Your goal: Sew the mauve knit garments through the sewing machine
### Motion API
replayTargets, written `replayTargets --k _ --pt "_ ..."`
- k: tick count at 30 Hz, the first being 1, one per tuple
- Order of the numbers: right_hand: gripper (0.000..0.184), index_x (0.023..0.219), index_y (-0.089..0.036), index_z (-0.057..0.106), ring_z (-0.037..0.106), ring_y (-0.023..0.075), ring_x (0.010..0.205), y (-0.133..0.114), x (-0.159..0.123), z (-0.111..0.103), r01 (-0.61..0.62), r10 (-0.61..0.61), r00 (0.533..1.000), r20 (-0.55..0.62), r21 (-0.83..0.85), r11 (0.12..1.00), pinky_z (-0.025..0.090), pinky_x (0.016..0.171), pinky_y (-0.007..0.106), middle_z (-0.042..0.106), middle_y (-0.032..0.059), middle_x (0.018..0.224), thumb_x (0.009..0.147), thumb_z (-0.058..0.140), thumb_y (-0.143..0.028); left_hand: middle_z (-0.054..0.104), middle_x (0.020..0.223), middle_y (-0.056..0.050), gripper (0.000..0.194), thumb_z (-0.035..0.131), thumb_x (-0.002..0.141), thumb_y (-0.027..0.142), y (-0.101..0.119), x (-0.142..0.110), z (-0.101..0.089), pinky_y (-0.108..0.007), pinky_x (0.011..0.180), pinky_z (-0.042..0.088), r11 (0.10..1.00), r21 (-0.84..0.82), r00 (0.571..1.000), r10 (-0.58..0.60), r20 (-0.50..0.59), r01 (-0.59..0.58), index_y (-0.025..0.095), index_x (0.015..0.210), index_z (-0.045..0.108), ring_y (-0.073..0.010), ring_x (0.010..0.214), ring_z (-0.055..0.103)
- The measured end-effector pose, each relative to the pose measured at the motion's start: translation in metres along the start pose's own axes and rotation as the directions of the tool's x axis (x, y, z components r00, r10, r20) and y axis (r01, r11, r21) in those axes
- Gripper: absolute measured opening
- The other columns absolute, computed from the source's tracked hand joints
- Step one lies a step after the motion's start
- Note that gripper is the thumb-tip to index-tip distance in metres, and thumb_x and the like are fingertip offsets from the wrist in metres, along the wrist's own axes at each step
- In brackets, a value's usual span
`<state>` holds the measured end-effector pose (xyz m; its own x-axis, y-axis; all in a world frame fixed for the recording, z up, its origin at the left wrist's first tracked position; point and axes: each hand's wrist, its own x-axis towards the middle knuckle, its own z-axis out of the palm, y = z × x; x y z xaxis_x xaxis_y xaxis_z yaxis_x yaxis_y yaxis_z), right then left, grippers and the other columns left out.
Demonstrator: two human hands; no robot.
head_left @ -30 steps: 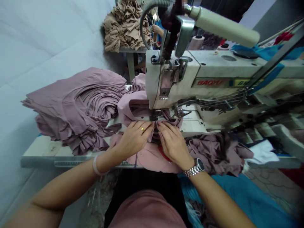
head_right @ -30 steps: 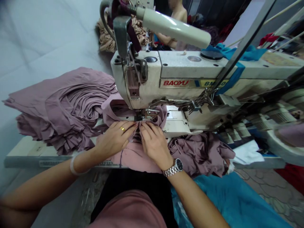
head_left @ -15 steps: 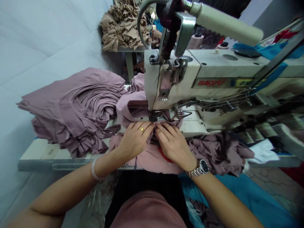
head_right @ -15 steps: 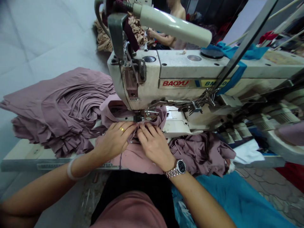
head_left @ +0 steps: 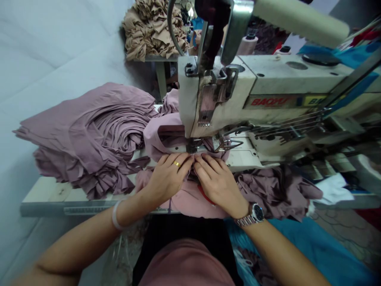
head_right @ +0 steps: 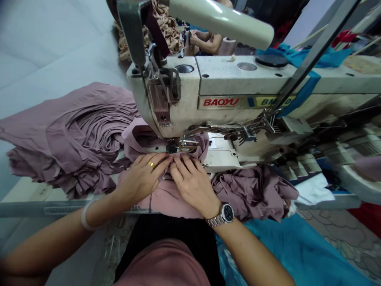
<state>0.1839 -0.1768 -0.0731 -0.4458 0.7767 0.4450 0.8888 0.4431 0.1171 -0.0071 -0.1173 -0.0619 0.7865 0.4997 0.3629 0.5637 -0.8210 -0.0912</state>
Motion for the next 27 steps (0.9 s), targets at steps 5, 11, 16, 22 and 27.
replayTargets --k 5,11,16,22,27 --pt "0.037 0.126 -0.003 0.056 0.049 0.0254 0.12 0.002 0.001 0.007 -0.076 0.081 0.995 -0.051 0.085 0.993 0.044 0.102 0.039 0.057 0.0154 0.132 0.093 0.05 -0.018 0.06 0.129 -0.011 0.039 0.044 0.095 0.016 0.004 0.001 0.002 -0.039 0.088 0.044 0.998 0.06 1.0 -0.015 0.01 0.014 0.011 0.133 0.054 -0.0252 0.113 0.054" --pt "0.038 0.127 -0.004 0.056 0.049 0.0263 0.119 0.003 0.01 0.01 -0.085 0.089 0.994 -0.056 0.074 0.994 0.042 0.103 0.043 0.058 0.0148 0.131 0.094 0.048 -0.021 0.058 0.131 -0.012 0.039 0.043 0.096 0.017 0.007 0.005 0.008 -0.039 0.091 0.044 0.994 0.081 0.998 -0.067 -0.001 0.067 0.009 0.133 0.053 -0.0256 0.115 0.053" --pt "0.04 0.128 -0.004 0.055 0.05 0.0269 0.118 0.003 0.015 0.01 -0.111 0.115 0.992 -0.041 0.083 0.99 0.041 0.102 0.045 0.058 0.014 0.13 0.093 0.047 -0.022 0.059 0.131 -0.014 0.037 0.046 0.094 0.015 0.007 0.009 0.007 -0.04 0.093 0.045 0.994 0.075 0.997 -0.082 -0.008 0.083 0.006 0.128 0.056 -0.0268 0.116 0.054" --pt "0.029 0.118 -0.008 0.06 0.053 0.0237 0.11 0.005 0.009 0.01 -0.079 0.104 0.988 -0.117 0.205 0.975 0.044 0.096 0.042 0.064 0.013 0.119 0.091 0.049 -0.015 0.061 0.128 -0.013 0.034 0.047 0.094 0.014 0.0 0.006 0.0 -0.038 0.094 0.047 1.0 0.017 1.0 0.013 0.0 -0.013 0.008 0.125 0.059 -0.0254 0.116 0.057" --pt "0.019 0.107 -0.012 0.063 0.055 0.0199 0.102 0.005 0.007 0.008 -0.075 0.135 0.975 -0.177 0.31 0.948 0.046 0.09 0.038 0.067 0.0094 0.108 0.091 0.051 -0.013 0.067 0.116 -0.011 0.026 0.048 0.095 0.014 -0.008 0.0 0.002 -0.035 0.084 0.051 0.995 -0.018 0.991 0.096 -0.097 -0.099 0.012 0.115 0.065 -0.0229 0.104 0.063"
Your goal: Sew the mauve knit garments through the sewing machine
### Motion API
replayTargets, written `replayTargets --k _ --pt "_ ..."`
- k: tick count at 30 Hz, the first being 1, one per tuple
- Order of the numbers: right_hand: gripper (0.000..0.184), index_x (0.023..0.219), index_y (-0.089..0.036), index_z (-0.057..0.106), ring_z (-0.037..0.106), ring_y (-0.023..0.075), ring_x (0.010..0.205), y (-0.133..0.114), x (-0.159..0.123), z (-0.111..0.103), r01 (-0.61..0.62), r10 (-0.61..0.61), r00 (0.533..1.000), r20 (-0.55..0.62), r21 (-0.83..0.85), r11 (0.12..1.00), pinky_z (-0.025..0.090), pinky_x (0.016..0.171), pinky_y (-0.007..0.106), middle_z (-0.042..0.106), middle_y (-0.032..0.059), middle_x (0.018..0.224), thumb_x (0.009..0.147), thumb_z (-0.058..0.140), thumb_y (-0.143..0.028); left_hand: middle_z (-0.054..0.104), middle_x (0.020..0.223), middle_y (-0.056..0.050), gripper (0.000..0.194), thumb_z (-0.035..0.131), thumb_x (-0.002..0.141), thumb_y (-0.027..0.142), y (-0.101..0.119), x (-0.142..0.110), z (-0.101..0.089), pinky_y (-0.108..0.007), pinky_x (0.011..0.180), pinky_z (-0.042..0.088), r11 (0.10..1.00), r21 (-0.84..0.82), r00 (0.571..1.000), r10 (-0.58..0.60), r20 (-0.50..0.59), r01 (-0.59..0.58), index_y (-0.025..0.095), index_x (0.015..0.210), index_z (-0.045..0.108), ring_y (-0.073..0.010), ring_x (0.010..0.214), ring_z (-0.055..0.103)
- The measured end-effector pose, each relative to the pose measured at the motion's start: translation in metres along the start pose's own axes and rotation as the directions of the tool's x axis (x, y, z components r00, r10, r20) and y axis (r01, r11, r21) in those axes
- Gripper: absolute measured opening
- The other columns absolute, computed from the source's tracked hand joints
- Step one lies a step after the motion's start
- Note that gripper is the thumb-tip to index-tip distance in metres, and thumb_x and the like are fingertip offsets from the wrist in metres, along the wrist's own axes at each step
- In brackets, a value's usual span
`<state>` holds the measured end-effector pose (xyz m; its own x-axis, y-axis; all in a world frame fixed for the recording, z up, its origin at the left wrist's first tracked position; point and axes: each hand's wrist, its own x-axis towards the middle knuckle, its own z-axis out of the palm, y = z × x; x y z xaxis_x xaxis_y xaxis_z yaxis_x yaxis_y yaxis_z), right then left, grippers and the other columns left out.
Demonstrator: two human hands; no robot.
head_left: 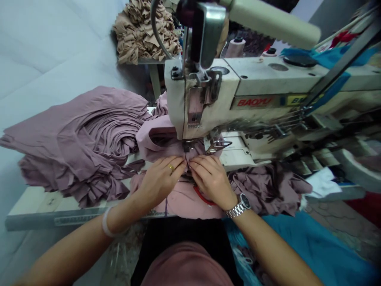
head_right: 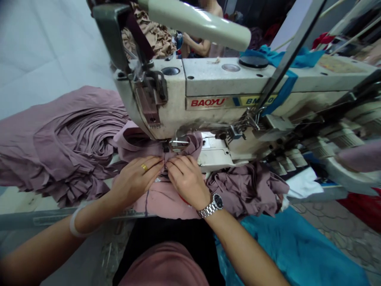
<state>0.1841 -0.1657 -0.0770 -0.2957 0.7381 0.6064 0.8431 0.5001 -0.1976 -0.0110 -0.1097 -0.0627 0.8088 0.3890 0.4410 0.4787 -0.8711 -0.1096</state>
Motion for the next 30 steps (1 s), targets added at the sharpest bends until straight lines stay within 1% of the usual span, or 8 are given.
replayTargets --k 3,7,11,14,19,23,26,30 --pt "0.019 0.105 -0.011 0.064 0.055 0.0204 0.101 0.0 0.003 0.0 -0.018 0.018 1.0 0.014 -0.018 1.0 0.046 0.089 0.038 0.067 0.0097 0.105 0.092 0.051 -0.014 0.068 0.114 -0.01 0.024 0.048 0.096 0.017 -0.001 0.002 0.003 -0.035 0.083 0.051 1.0 -0.013 0.999 0.017 -0.037 -0.018 0.012 0.112 0.065 -0.0229 0.102 0.063" --pt "0.02 0.105 -0.011 0.065 0.055 0.0214 0.098 0.003 0.011 -0.001 -0.023 0.028 0.998 0.057 -0.073 0.997 0.045 0.084 0.038 0.067 0.0097 0.104 0.092 0.051 -0.016 0.068 0.112 -0.012 0.024 0.05 0.097 0.023 -0.001 0.007 0.005 -0.036 0.082 0.052 1.0 -0.023 0.998 -0.003 -0.067 0.002 0.01 0.112 0.064 -0.0239 0.099 0.064" --pt "0.021 0.106 -0.013 0.066 0.056 0.0199 0.094 0.007 0.017 -0.001 -0.053 0.064 0.99 0.126 -0.091 0.994 0.045 0.081 0.037 0.067 0.0086 0.103 0.093 0.05 -0.018 0.066 0.114 -0.012 0.026 0.053 0.096 0.028 -0.005 0.011 0.006 -0.038 0.085 0.052 0.998 -0.062 1.0 -0.027 -0.009 0.027 0.011 0.113 0.062 -0.0245 0.101 0.063" --pt "0.024 0.109 -0.013 0.067 0.057 0.0189 0.093 0.01 0.019 0.0 -0.089 0.099 0.985 0.144 -0.079 0.993 0.046 0.081 0.035 0.067 0.0081 0.103 0.094 0.049 -0.017 0.064 0.119 -0.013 0.032 0.056 0.095 0.033 -0.01 0.011 0.008 -0.038 0.09 0.051 0.995 -0.088 0.998 -0.043 0.039 0.046 0.011 0.117 0.061 -0.025 0.107 0.061" --pt "0.027 0.114 -0.013 0.067 0.059 0.0192 0.093 0.013 0.021 -0.001 -0.104 0.113 0.979 0.17 -0.06 0.993 0.048 0.084 0.035 0.068 0.0098 0.103 0.094 0.049 -0.018 0.064 0.121 -0.013 0.037 0.057 0.094 0.036 -0.013 0.011 0.008 -0.038 0.09 0.051 0.996 -0.076 0.998 -0.048 0.038 0.05 0.01 0.119 0.059 -0.0256 0.11 0.06" --pt "0.024 0.104 -0.012 0.069 0.058 0.0195 0.085 0.014 0.027 0.0 -0.112 0.135 0.976 0.173 -0.136 0.984 0.046 0.076 0.034 0.068 0.0099 0.091 0.095 0.047 -0.018 0.064 0.121 -0.013 0.037 0.058 0.094 0.037 -0.014 0.011 0.007 -0.038 0.091 0.05 0.994 -0.091 0.997 -0.053 0.057 0.058 0.01 0.119 0.06 -0.0255 0.111 0.06" --pt "0.022 0.095 -0.013 0.069 0.058 0.0201 0.082 0.016 0.03 0.003 -0.069 0.1 0.984 0.146 -0.2 0.977 0.043 0.073 0.034 0.067 0.0091 0.086 0.093 0.047 -0.016 0.064 0.121 -0.013 0.038 0.059 0.093 0.037 -0.014 0.012 0.007 -0.038 0.092 0.05 0.992 -0.103 0.996 -0.064 0.065 0.07 0.01 0.119 0.06 -0.0259 0.112 0.06" --pt "0.021 0.094 -0.013 0.069 0.058 0.0172 0.08 0.018 0.027 0.005 -0.073 0.085 0.993 0.079 -0.134 0.988 0.043 0.077 0.032 0.067 0.007 0.086 0.093 0.048 -0.017 0.064 0.122 -0.013 0.039 0.058 0.094 0.037 -0.011 0.013 0.006 -0.04 0.092 0.049 0.992 -0.1 0.996 -0.075 0.056 0.08 0.009 0.12 0.06 -0.0269 0.111 0.059"
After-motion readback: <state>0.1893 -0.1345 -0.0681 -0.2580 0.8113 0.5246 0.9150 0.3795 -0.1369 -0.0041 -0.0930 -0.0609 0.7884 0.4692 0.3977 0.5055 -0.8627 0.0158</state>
